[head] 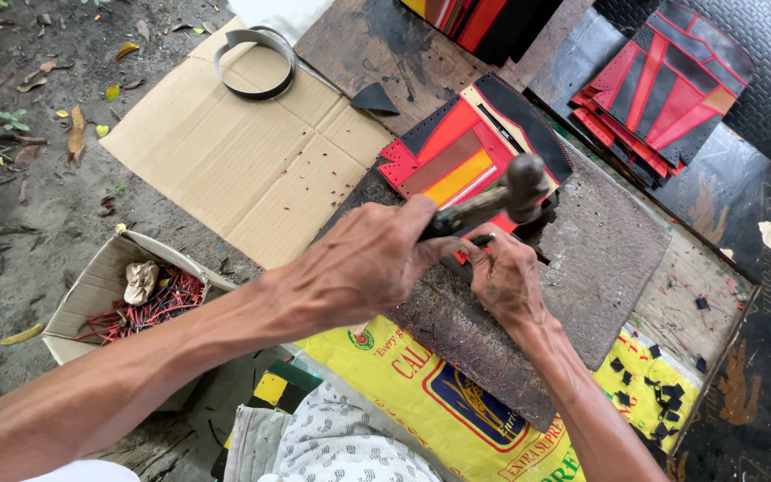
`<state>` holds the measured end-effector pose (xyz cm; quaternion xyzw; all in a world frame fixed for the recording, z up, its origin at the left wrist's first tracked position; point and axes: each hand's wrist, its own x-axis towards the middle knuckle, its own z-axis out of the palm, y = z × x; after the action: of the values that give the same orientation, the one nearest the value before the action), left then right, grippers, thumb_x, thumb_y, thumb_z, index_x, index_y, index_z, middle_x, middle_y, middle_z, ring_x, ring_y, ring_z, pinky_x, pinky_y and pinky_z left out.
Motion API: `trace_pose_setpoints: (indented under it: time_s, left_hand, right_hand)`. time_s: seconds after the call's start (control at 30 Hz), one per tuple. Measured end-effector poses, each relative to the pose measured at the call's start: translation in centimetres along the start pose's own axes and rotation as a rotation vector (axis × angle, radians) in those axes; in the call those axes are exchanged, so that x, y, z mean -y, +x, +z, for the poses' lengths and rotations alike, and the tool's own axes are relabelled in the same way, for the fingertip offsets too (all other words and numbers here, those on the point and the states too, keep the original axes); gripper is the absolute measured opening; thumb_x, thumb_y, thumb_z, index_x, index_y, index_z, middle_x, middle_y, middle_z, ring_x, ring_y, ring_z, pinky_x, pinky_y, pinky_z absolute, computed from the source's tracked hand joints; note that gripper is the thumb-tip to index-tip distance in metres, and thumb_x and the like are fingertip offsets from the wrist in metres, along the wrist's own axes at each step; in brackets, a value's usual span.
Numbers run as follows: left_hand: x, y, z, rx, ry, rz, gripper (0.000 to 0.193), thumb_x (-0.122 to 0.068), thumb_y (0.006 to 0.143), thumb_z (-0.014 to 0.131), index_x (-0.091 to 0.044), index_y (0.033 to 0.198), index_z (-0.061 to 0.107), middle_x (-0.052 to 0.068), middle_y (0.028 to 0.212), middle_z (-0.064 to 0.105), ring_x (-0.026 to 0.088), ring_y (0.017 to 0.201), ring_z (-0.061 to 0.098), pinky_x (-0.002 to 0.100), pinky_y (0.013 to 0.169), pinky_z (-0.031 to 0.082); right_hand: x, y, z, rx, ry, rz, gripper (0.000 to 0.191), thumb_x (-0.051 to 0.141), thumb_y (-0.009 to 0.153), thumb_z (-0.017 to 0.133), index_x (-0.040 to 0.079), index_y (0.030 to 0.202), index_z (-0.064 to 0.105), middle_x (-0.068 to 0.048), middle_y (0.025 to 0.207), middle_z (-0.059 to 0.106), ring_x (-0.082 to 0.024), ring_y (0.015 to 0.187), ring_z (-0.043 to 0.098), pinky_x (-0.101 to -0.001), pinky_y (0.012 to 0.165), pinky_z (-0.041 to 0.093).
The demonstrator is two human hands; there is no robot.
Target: The person holds a small punch against the edge of a colorful layered leather piece resting on a board and repeatedly strikes it with a hammer, working along the edge hole by hole. They reposition the leather piece and continue punching along its border, with stacks of similar finished pieces nearby.
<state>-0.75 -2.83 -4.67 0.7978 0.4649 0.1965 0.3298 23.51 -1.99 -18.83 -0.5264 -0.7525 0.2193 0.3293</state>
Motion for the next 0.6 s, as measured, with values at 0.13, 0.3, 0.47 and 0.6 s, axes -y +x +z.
trace_pose_setpoints:
  time_s: [0.13,0.3,0.47,0.6]
  left_hand:
    - [-0.6,0.9,0.4,0.027,0.116,0.043,0.033,-0.027,0.104,0.060,0.003,0.095,0.049,0.024,0.059,0.059,0.044,0.053,0.063,0.055,0.047,0.044]
    - [-0.5,0.8,0.2,-0.111,0.025,0.174,0.034,-0.027,0.102,0.060,0.004,0.097,0.048,0.024,0.059,0.057,0.044,0.054,0.062,0.052,0.047,0.045]
    - [-1.1,1.0,0.2,0.113,0.158,0.000,0.036,-0.030,0.106,0.056,0.003,0.096,0.047,0.021,0.055,0.055,0.040,0.045,0.060,0.052,0.045,0.043]
    - [-1.2,1.0,-0.5,0.007,0.068,0.124,0.030,-0.026,0.104,0.058,0.001,0.096,0.048,0.020,0.058,0.057,0.037,0.048,0.061,0.049,0.047,0.044]
  right_hand:
    - [-0.5,0.3,0.2,0.002,-0.180,-0.092,0.016,0.016,0.096,0.074,0.003,0.092,0.067,-0.018,0.072,0.065,-0.034,0.064,0.064,-0.0439,0.062,0.048]
    - [0.1,0.2,-0.2,-0.036,0.018,-0.144,0.009,0.012,0.099,0.064,0.003,0.099,0.063,-0.018,0.086,0.068,-0.035,0.077,0.069,-0.0408,0.067,0.053]
    - [0.6,0.4,0.0,0.007,-0.045,-0.037,0.009,0.013,0.097,0.067,0.004,0.097,0.067,-0.019,0.079,0.066,-0.036,0.070,0.068,-0.0431,0.063,0.052]
    - [0.1,0.4,0.3,-0.028,-0.037,-0.085,0.011,0.015,0.097,0.068,0.004,0.098,0.067,-0.020,0.082,0.066,-0.040,0.076,0.067,-0.0441,0.064,0.051]
